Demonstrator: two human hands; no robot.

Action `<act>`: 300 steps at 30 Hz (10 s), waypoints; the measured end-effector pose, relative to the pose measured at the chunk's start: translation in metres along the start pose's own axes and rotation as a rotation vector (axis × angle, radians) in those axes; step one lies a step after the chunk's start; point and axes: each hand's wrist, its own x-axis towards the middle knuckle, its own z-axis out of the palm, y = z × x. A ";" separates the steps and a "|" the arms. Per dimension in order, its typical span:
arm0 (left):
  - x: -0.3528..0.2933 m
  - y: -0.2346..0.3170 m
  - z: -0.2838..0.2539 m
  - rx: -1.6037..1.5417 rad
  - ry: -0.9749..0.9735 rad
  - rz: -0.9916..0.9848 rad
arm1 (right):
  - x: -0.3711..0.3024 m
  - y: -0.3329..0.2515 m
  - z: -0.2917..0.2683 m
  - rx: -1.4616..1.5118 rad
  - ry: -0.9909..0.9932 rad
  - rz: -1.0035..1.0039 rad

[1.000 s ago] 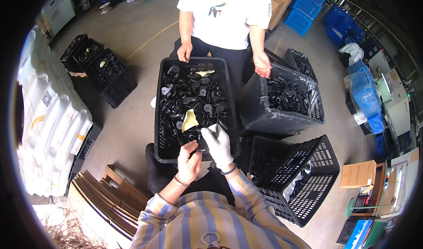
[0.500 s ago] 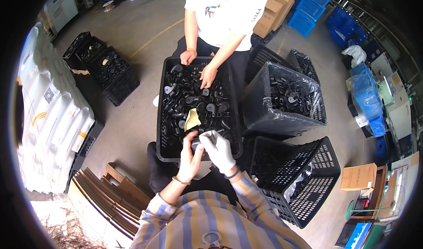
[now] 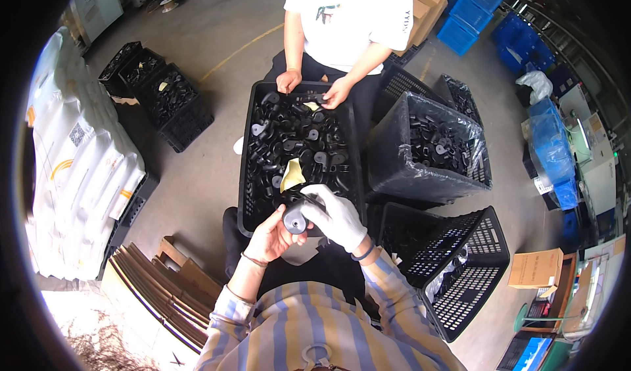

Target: The person inspects small black circular plastic components by hand, taking them from a plastic bin and checking them for defects.

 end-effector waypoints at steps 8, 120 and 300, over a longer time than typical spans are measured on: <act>-0.009 0.012 0.002 -0.032 -0.002 0.090 | -0.011 -0.020 -0.026 -0.577 0.003 -0.348; -0.015 -0.005 -0.007 0.061 0.189 0.359 | 0.021 -0.012 -0.009 0.079 -0.161 0.045; -0.026 -0.007 0.010 0.257 0.200 0.342 | -0.003 0.008 -0.007 0.045 -0.084 -0.088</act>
